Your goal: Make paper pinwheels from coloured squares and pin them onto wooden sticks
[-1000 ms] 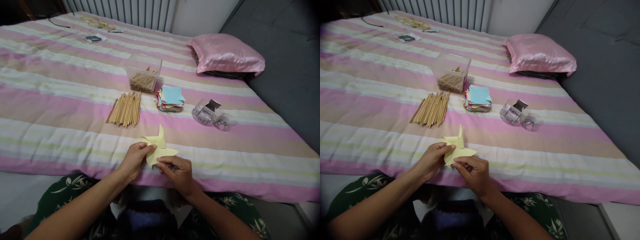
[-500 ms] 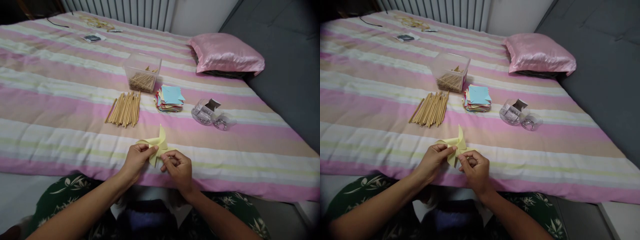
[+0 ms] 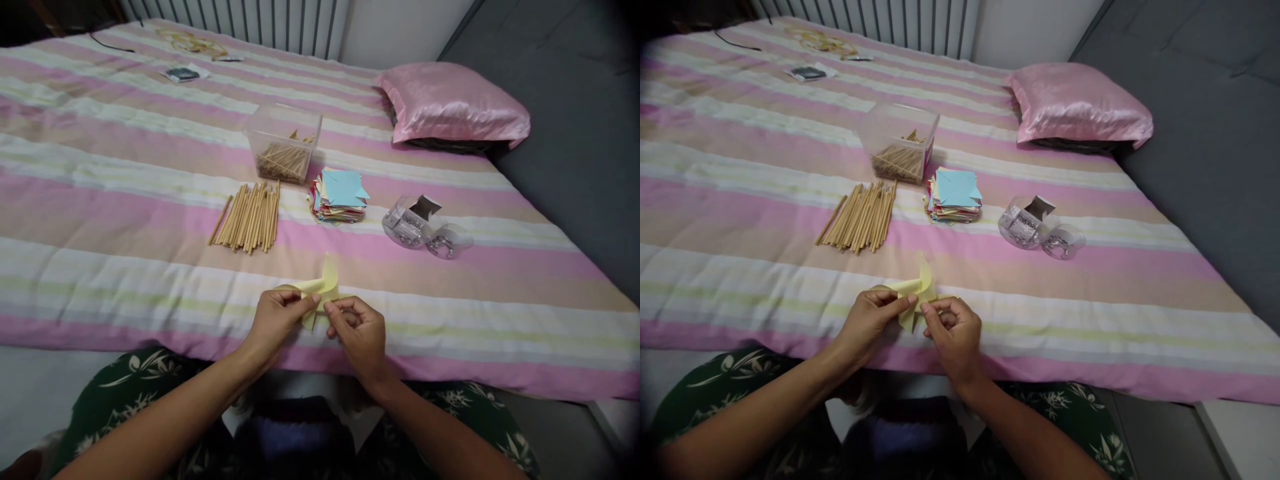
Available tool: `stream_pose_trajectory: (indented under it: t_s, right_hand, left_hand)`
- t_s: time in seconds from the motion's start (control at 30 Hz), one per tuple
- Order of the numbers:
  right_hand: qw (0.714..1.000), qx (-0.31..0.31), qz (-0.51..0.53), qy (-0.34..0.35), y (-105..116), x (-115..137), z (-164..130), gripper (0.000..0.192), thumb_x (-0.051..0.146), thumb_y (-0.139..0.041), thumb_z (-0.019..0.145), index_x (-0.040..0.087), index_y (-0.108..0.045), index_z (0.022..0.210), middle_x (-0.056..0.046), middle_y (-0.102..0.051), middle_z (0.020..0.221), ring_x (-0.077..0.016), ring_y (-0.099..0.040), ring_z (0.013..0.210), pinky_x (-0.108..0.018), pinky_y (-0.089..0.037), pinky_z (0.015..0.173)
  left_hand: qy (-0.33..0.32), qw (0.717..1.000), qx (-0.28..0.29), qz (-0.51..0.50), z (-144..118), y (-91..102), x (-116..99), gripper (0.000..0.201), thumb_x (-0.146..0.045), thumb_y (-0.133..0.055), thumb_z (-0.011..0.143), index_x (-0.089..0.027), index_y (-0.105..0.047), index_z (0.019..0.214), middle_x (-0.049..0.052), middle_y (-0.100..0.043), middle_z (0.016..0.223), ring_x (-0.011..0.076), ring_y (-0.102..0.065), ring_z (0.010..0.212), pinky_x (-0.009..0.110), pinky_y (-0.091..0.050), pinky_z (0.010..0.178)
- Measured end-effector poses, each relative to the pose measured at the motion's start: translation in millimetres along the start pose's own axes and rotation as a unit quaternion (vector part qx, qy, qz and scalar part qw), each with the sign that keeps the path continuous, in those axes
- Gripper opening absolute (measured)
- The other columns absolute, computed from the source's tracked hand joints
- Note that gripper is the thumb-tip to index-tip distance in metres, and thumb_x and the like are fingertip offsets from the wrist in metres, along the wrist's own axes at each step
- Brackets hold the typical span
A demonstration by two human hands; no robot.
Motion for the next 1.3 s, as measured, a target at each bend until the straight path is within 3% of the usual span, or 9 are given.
stream_pose_trajectory:
  t_s: [0.67,0.77,0.93,1.1,1.17,1.3]
  right_hand:
    - [0.999,-0.012,-0.027,0.023,4,-1,6,0.02,0.037,-0.067,0.072,0.017,-0.063,0.067,0.0,-0.061,0.061,-0.0075,-0.052,0.04,-0.021,-0.044,0.04]
    - [0.999,0.005,-0.03,0.029,2,2,4,0.02,0.036,-0.066,0.073,0.017,-0.063,0.069,-0.001,-0.063,0.069,-0.007,-0.054,0.042,-0.02,-0.044,0.041]
    - [0.999,0.001,-0.025,0.036,6,10,-1,0.022,0.034,-0.066,0.073,0.018,-0.062,0.086,-0.005,-0.065,0.086,-0.0095,-0.06,0.047,-0.022,-0.046,0.044]
    - [0.994,-0.063,-0.049,0.071,33,17,18,0.025,0.033,-0.062,0.076,0.017,-0.059,0.095,-0.003,-0.065,0.076,-0.0112,-0.059,0.05,-0.023,-0.047,0.048]
    - [0.987,-0.107,-0.064,0.097,54,20,32,0.027,0.034,-0.063,0.074,0.017,-0.059,0.094,-0.006,-0.066,0.089,-0.0112,-0.06,0.054,-0.025,-0.048,0.052]
    - [0.961,-0.197,-0.136,0.138,107,27,58,0.03,0.032,-0.062,0.073,0.016,-0.06,0.097,-0.008,-0.066,0.095,-0.0162,-0.062,0.069,-0.029,-0.05,0.061]
  left_hand:
    - [-0.034,0.998,-0.019,0.054,-1,-2.1,-7,0.028,-0.032,-0.074,0.059,-0.016,-0.057,0.043,-0.006,-0.041,0.042,0.0074,-0.035,0.043,0.023,-0.025,0.045]
    - [-0.026,0.999,-0.037,0.029,-1,-1.3,-6,0.031,-0.031,-0.076,0.057,-0.016,-0.054,0.042,-0.007,-0.039,0.04,0.0064,-0.034,0.041,0.022,-0.025,0.043]
    - [-0.011,0.997,-0.07,-0.044,4,9.1,-8,0.022,-0.029,-0.076,0.056,-0.014,-0.06,0.054,-0.004,-0.053,0.048,0.0079,-0.044,0.045,0.021,-0.032,0.046]
    - [-0.053,0.993,-0.101,-0.029,13,27.2,-20,0.022,-0.026,-0.074,0.058,-0.015,-0.056,0.053,-0.005,-0.051,0.047,0.0067,-0.043,0.043,0.018,-0.03,0.043]
    - [-0.069,0.991,-0.116,-0.003,16,33.0,-23,0.022,-0.027,-0.074,0.059,-0.016,-0.055,0.053,-0.005,-0.051,0.045,0.0073,-0.043,0.042,0.019,-0.03,0.042]
    - [-0.075,0.989,-0.131,-0.01,23,38.4,-22,0.021,-0.028,-0.074,0.057,-0.017,-0.057,0.055,-0.005,-0.054,0.048,0.0083,-0.046,0.043,0.019,-0.031,0.042]
Point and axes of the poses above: each hand's wrist, its own z-axis towards the middle knuckle, its own y-axis out of the back of the hand, x = y × z, the point moved 4 cm from there along z, towards the middle knuckle
